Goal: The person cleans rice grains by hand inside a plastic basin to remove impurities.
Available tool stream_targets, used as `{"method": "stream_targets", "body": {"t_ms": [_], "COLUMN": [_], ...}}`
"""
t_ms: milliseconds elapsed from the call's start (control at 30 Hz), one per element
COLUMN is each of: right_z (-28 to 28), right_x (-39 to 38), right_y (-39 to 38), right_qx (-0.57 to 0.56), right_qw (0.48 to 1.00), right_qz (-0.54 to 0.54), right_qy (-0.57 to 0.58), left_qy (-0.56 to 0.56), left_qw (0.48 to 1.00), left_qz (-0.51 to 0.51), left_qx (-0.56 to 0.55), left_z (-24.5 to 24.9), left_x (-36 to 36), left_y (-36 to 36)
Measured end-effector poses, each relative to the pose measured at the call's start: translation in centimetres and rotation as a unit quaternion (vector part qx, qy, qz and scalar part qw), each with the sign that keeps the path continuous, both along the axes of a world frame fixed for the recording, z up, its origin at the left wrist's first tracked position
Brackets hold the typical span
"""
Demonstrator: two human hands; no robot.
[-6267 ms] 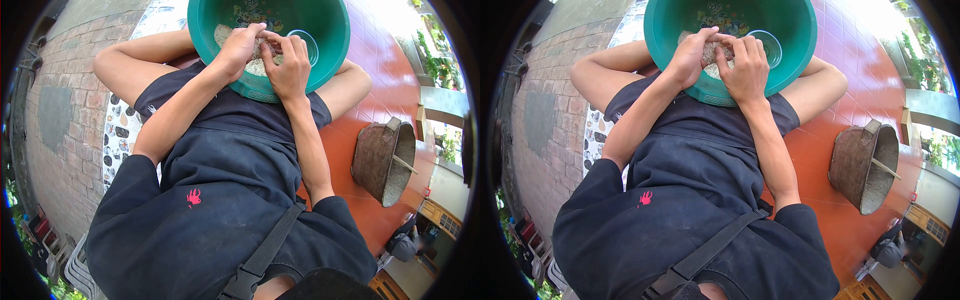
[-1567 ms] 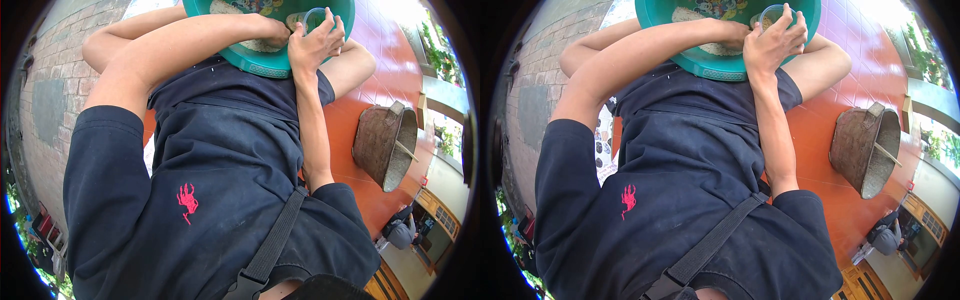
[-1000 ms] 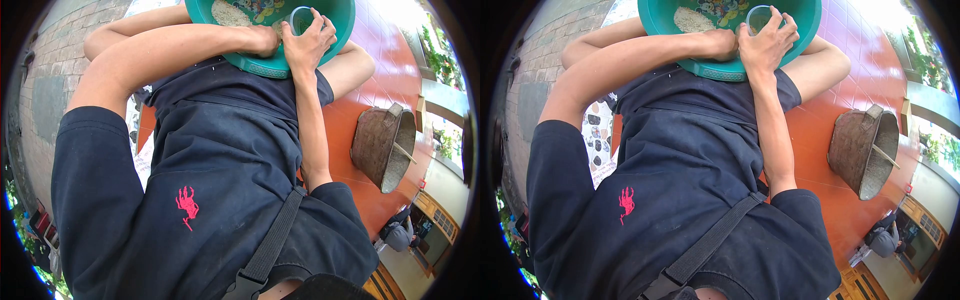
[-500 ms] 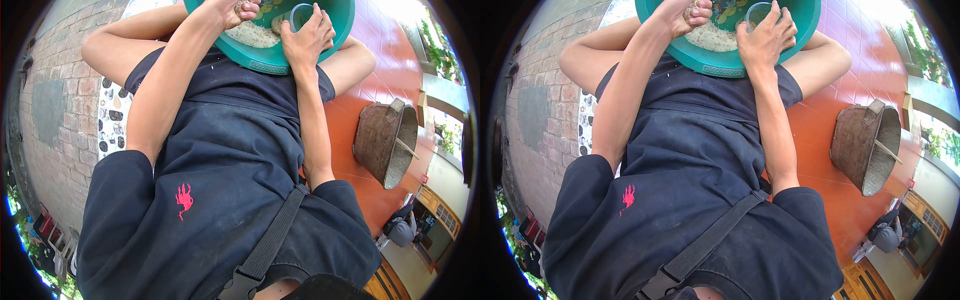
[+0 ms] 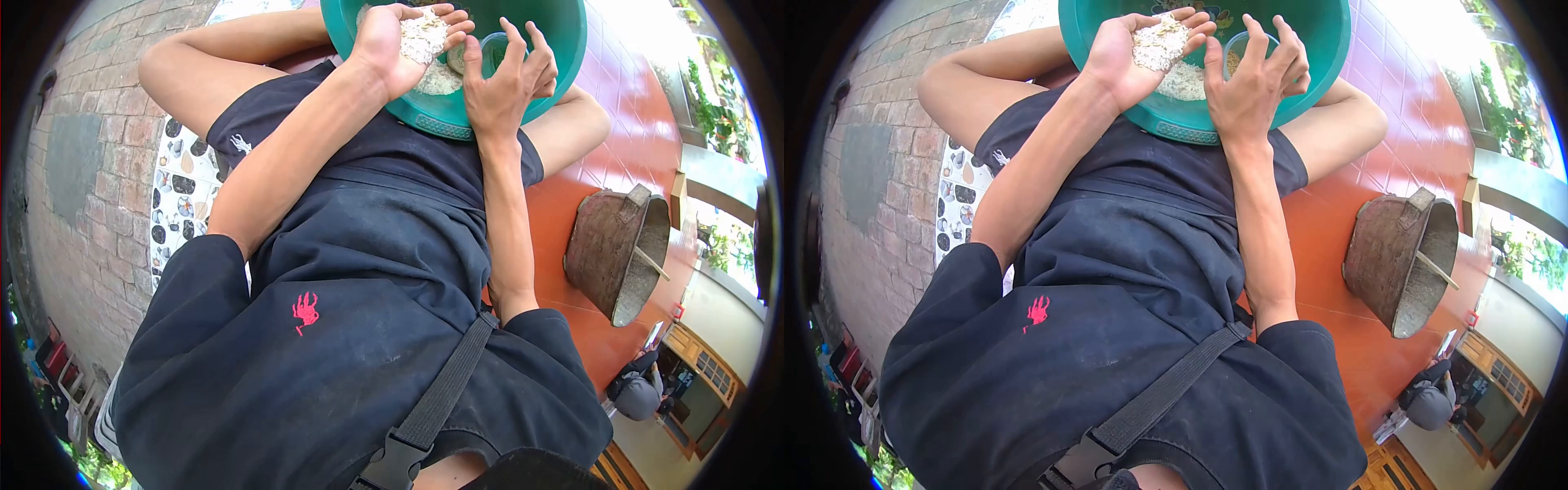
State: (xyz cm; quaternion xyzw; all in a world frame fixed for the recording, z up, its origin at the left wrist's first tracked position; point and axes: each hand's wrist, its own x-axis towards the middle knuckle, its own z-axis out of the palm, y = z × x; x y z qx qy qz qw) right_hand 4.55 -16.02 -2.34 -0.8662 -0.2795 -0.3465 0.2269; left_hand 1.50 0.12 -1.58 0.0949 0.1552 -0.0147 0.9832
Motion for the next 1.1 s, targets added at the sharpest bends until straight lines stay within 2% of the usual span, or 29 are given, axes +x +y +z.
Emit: {"method": "stream_targets", "body": {"t_ms": [33, 100, 167, 233, 267, 333, 433, 600, 667, 733, 800, 967, 1100], "right_z": [0.2, 0.7, 0.9, 1.0, 0.9, 0.8, 0.7, 0.5, 0.4, 0.3, 0.5, 0.9, 1.1], "right_x": [0.0, -0.2, -0.5, -0.8, -1.0, -0.8, -0.7, -0.6, -0.4, -0.2, -0.2, -0.1, -0.4], "right_y": [0.1, 0.4, 1.0, 1.5, 1.8, 1.9, 1.9, 2.0, 2.0, 2.0, 2.0, 2.1, 1.9], "right_qx": [-0.001, 0.018, 0.035, 0.013, 0.013, 0.009, 0.005, 0.011, 0.037, 0.046, 0.054, 0.169, 0.184], "right_qw": [1.0, 0.996, 0.993, 0.989, 0.992, 0.992, 0.992, 0.991, 0.987, 0.986, 0.985, 0.96, 0.956], "right_qz": [0.003, 0.085, 0.106, 0.137, 0.125, 0.127, 0.129, 0.134, 0.152, 0.159, 0.165, 0.221, 0.228], "right_qy": [-0.001, -0.032, -0.047, -0.043, -0.031, -0.019, 0.005, 0.016, 0.023, 0.017, 0.011, 0.011, 0.031], "left_qy": [-0.009, -0.013, -0.02, -0.1, -0.101, -0.087, -0.051, -0.063, -0.067, -0.001, -0.006, -0.021, -0.037], "left_qw": [1.0, 1.0, 1.0, 0.992, 0.992, 0.985, 0.984, 0.979, 0.979, 0.979, 0.98, 0.981, 0.98], "left_qz": [-0.002, -0.002, -0.004, -0.047, -0.047, -0.068, -0.056, -0.08, -0.078, -0.034, -0.039, -0.059, -0.075], "left_qx": [-0.004, -0.011, -0.018, 0.064, 0.064, 0.136, 0.162, 0.175, 0.178, 0.199, 0.198, 0.185, 0.179], "left_z": [0.1, 0.2, 0.1, -1.0, -1.2, -1.6, -1.6, -1.9, -1.3, 1.1, 0.8, 0.6, 0.0], "left_x": [-0.1, 0.0, 0.4, 0.4, 0.4, 0.3, 0.4, 0.3, 0.1, -0.9, -0.8, -0.9, -0.6], "left_y": [0.0, 0.3, 0.8, 1.3, 1.1, 0.9, 0.6, 0.3, 0.0, -1.0, -0.9, -0.8, -0.6]}}
